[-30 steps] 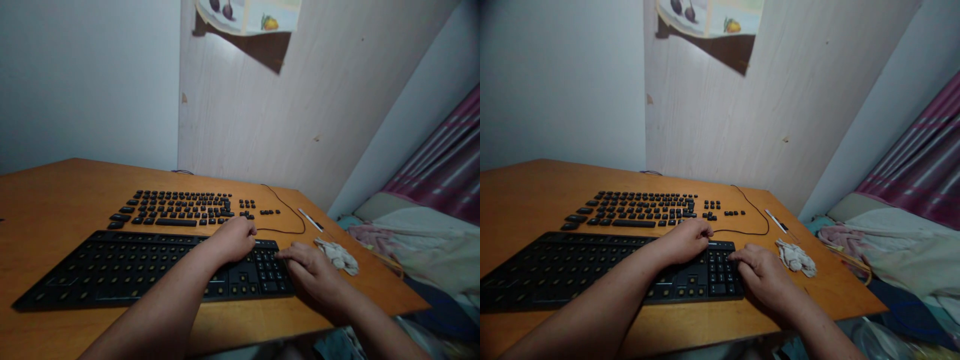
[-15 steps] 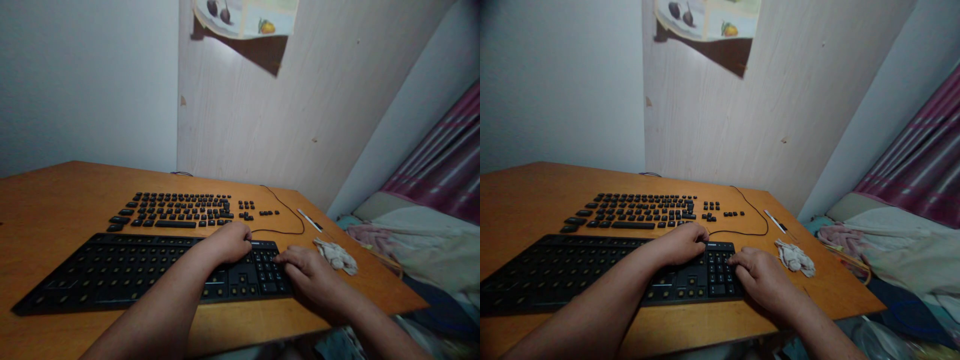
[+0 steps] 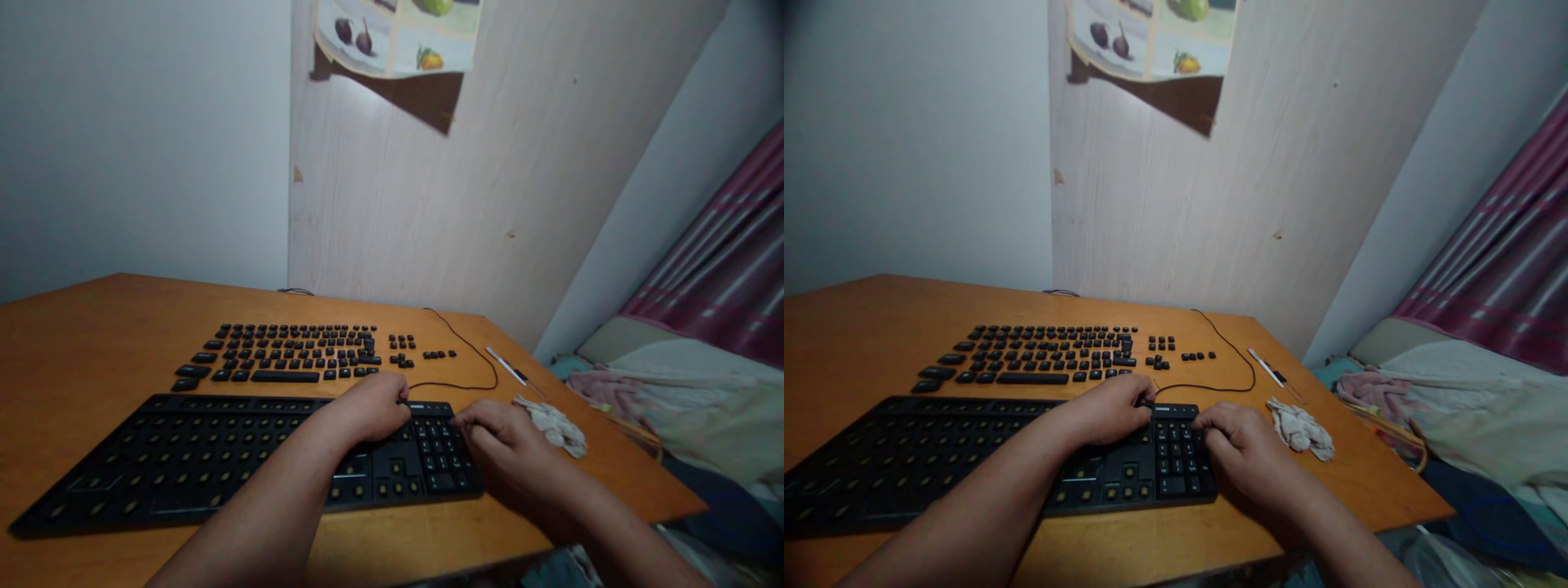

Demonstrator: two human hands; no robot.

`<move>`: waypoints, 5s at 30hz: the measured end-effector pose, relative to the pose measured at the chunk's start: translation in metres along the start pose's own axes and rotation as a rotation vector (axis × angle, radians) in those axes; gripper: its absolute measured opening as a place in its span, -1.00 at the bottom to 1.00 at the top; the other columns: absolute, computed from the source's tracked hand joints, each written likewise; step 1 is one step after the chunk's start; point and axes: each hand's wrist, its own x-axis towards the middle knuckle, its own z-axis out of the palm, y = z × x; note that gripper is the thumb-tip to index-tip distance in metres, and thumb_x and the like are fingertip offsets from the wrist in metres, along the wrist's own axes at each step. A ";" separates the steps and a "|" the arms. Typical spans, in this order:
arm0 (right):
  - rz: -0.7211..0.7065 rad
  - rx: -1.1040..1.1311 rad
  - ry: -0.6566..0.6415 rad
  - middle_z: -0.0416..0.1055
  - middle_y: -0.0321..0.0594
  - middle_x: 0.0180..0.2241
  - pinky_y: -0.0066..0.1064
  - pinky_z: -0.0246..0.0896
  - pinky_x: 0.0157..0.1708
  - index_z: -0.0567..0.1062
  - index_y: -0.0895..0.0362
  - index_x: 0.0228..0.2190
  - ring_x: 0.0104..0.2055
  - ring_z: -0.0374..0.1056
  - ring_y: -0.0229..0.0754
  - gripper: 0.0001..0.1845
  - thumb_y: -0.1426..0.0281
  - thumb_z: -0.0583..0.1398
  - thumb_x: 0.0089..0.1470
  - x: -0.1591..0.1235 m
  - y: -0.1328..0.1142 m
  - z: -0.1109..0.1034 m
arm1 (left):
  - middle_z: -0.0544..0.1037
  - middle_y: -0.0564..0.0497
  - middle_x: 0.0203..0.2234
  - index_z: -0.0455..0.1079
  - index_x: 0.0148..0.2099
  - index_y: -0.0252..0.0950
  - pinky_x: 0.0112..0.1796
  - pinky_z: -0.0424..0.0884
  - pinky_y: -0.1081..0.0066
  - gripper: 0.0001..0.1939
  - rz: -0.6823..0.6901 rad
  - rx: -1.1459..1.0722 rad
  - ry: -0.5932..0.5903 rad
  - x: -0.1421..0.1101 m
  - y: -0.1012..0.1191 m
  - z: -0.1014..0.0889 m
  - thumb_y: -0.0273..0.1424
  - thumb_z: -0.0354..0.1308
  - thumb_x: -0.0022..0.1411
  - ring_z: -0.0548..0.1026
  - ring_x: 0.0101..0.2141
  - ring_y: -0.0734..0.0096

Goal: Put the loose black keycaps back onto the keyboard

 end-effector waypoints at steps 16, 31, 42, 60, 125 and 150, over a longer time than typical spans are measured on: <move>0.116 -0.018 0.203 0.49 -0.23 -0.46 -0.36 0.23 -0.33 0.52 0.13 -0.45 -0.39 0.36 -0.18 -0.83 0.32 0.16 0.03 0.126 0.081 -0.023 | 0.50 0.01 -0.36 0.35 -0.29 -0.23 -0.40 0.25 0.45 -0.86 -0.024 -0.036 -0.012 -0.003 -0.002 -0.002 -0.43 0.05 0.03 0.42 -0.35 0.34; 0.116 -0.326 0.335 0.47 -0.09 -0.16 -0.20 0.08 0.01 0.59 0.08 -0.23 -0.03 0.26 0.00 -0.76 0.36 0.14 0.11 0.146 0.109 0.013 | 0.49 0.04 -0.35 0.33 -0.27 -0.23 -0.40 0.22 0.45 -0.86 -0.028 -0.036 -0.020 -0.007 -0.001 -0.005 -0.38 0.05 0.06 0.40 -0.36 0.37; 0.112 -0.395 0.288 0.34 -0.07 0.07 -0.11 0.03 0.07 0.59 0.03 -0.15 0.12 0.16 0.05 -0.70 0.24 0.14 0.15 0.147 0.105 0.014 | 0.50 0.02 -0.30 0.34 -0.25 -0.21 -0.40 0.23 0.44 -0.82 -0.047 -0.041 -0.010 -0.009 0.000 -0.006 -0.40 0.06 0.03 0.40 -0.32 0.33; 0.077 -0.532 0.060 0.17 -0.14 0.24 0.08 -0.27 0.19 0.59 -0.07 -0.15 0.34 -0.22 0.16 -0.70 0.18 0.14 0.15 0.147 0.090 0.023 | 0.47 0.02 -0.35 0.31 -0.29 -0.23 -0.40 0.19 0.43 -0.87 -0.040 -0.042 -0.022 -0.009 0.002 -0.006 -0.38 0.04 0.04 0.37 -0.35 0.34; -0.169 0.077 -0.547 0.39 -0.26 -0.34 -0.45 0.16 -0.35 0.49 0.15 -0.31 -0.32 0.30 -0.24 -0.88 0.37 0.24 0.06 0.093 -0.011 -0.028 | 0.49 0.00 -0.37 0.34 -0.25 -0.24 -0.40 0.23 0.43 -0.82 -0.045 -0.036 -0.032 -0.008 0.002 -0.005 -0.31 0.04 0.11 0.40 -0.37 0.35; 0.066 0.325 -0.741 0.30 -0.37 -0.52 -0.50 0.20 -0.48 0.40 0.15 -0.41 -0.50 0.29 -0.33 -0.96 0.45 0.15 0.09 0.091 -0.012 -0.005 | 0.50 -0.03 -0.34 0.34 -0.26 -0.23 -0.39 0.26 0.41 -0.80 -0.015 -0.029 0.008 -0.006 0.001 -0.001 -0.26 0.04 0.10 0.41 -0.35 0.32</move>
